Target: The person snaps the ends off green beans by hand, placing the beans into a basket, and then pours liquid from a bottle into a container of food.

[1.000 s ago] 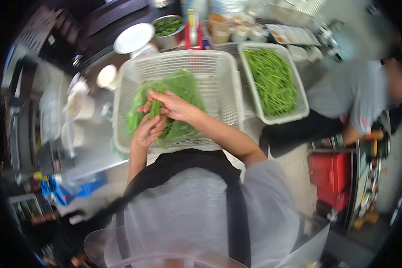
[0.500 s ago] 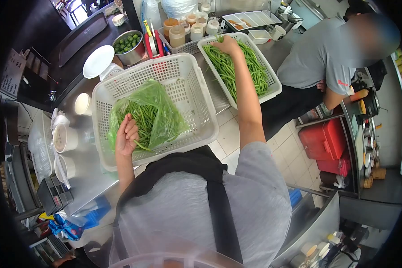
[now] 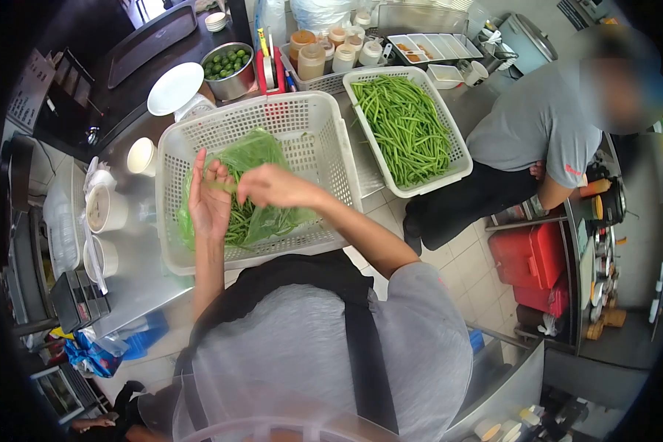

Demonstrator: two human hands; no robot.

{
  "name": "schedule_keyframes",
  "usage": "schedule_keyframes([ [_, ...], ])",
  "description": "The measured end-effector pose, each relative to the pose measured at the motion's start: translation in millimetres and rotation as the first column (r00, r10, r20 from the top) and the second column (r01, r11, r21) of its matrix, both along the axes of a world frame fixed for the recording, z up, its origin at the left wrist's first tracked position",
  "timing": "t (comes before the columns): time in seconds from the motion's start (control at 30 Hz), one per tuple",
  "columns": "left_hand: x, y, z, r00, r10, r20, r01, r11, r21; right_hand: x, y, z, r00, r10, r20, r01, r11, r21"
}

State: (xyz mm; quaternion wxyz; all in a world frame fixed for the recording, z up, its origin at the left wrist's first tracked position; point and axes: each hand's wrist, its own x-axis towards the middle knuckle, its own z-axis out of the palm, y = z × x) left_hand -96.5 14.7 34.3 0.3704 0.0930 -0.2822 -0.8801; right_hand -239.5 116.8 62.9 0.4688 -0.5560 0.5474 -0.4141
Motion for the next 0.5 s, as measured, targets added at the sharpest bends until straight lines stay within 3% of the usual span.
schedule_keyframes([
  [0.07,5,10,20,0.985,0.087,0.15,-0.084,0.996,-0.025,-30,5,2,0.927,-0.347,-0.144,0.3,0.914,-0.272],
  [0.1,12,7,15,0.982,0.093,0.163,-0.084,0.995,-0.06,-58,8,-8,0.788,-0.551,-0.274,0.411,0.802,-0.433],
  [0.13,22,2,5,0.979,0.099,0.177,-0.083,0.992,-0.094,-81,13,-2,0.553,-0.738,-0.386,0.541,0.671,-0.508],
  [0.2,40,-3,-3,0.968,0.142,0.207,-0.117,0.985,-0.126,-124,26,6,0.143,-0.814,-0.563,0.668,0.499,-0.552],
  [0.27,58,-8,-11,0.955,0.176,0.239,-0.152,0.982,-0.116,-170,37,-16,-0.134,-0.688,-0.713,0.662,0.473,-0.582],
  [0.3,65,-11,-15,0.948,0.192,0.255,-0.168,0.979,-0.112,-188,41,-24,-0.057,-0.498,-0.865,0.785,0.514,-0.347],
  [0.37,75,-16,-18,0.915,0.215,0.34,-0.173,0.973,-0.151,-203,40,-48,-0.246,-0.434,-0.866,0.746,0.486,-0.455],
  [0.43,86,-18,-20,0.87,0.236,0.432,-0.146,0.962,-0.232,-209,39,-57,-0.104,-0.486,-0.868,0.702,0.582,-0.41],
  [0.5,92,-19,-20,0.731,0.304,0.611,-0.053,0.918,-0.393,-221,37,-74,0.036,-0.439,-0.898,0.684,0.665,-0.298],
])
